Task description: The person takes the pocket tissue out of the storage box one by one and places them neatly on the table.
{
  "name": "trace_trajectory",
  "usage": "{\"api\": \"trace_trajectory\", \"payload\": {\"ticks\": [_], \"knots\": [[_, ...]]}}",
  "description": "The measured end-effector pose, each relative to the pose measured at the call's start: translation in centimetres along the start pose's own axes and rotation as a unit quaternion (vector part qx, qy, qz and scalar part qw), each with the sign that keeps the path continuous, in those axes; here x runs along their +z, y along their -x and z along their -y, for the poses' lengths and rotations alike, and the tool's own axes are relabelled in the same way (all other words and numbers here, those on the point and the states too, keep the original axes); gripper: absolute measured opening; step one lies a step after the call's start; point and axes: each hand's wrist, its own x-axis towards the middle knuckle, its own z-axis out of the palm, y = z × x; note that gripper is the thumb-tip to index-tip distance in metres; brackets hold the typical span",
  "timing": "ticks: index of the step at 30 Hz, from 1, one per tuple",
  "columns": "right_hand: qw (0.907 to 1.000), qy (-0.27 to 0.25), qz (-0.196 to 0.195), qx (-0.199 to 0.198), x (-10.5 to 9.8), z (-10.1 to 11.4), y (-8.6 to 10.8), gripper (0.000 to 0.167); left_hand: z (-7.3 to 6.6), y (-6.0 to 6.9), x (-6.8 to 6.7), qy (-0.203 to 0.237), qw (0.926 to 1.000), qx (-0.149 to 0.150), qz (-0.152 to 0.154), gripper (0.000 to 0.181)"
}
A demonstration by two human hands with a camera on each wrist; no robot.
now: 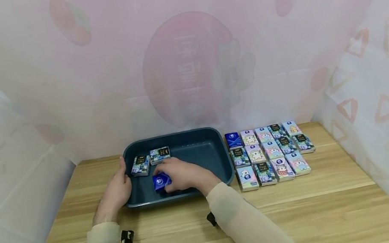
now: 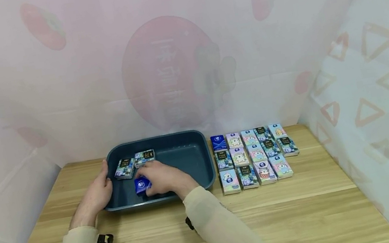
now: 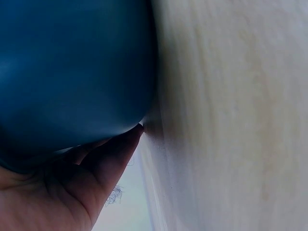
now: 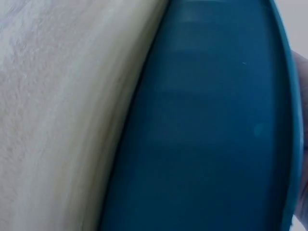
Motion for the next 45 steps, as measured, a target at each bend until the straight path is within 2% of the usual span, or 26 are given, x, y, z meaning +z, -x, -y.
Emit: {"api": "trace_trajectory", "payload": {"ticks": [5,10,16,22,35,45], "knots": [[0.9984,-0.027,-0.041,0.030,-0.8,-0.4,1.2,0.060,0.1,0.0,0.0,0.003,1.0000,0.007,0.000,0.076],[0.9921,-0.065,-0.088,0.061,-1.8,-0.8,2.7,0.063,0.1,-0.1,0.0,-0.002,1.0000,0.009,-0.001,0.076],[0.9791,-0.119,-0.138,0.091,-2.6,-1.8,4.5,0.062,0.2,0.0,0.0,-0.004,0.9999,0.011,-0.004,0.076],[0.9676,-0.140,-0.174,0.117,-3.6,-3.1,6.2,0.061,0.3,0.0,0.0,-0.004,0.9999,0.009,-0.004,0.076],[0.9344,-0.193,-0.236,0.184,-6.7,-6.6,10.5,0.067,0.2,-0.2,-0.3,-0.001,1.0000,-0.004,0.003,0.076],[0.9143,-0.206,-0.266,0.225,-8.2,-9.0,13.4,0.067,0.3,-0.3,-0.2,-0.002,1.0000,-0.005,0.002,0.075]]}}
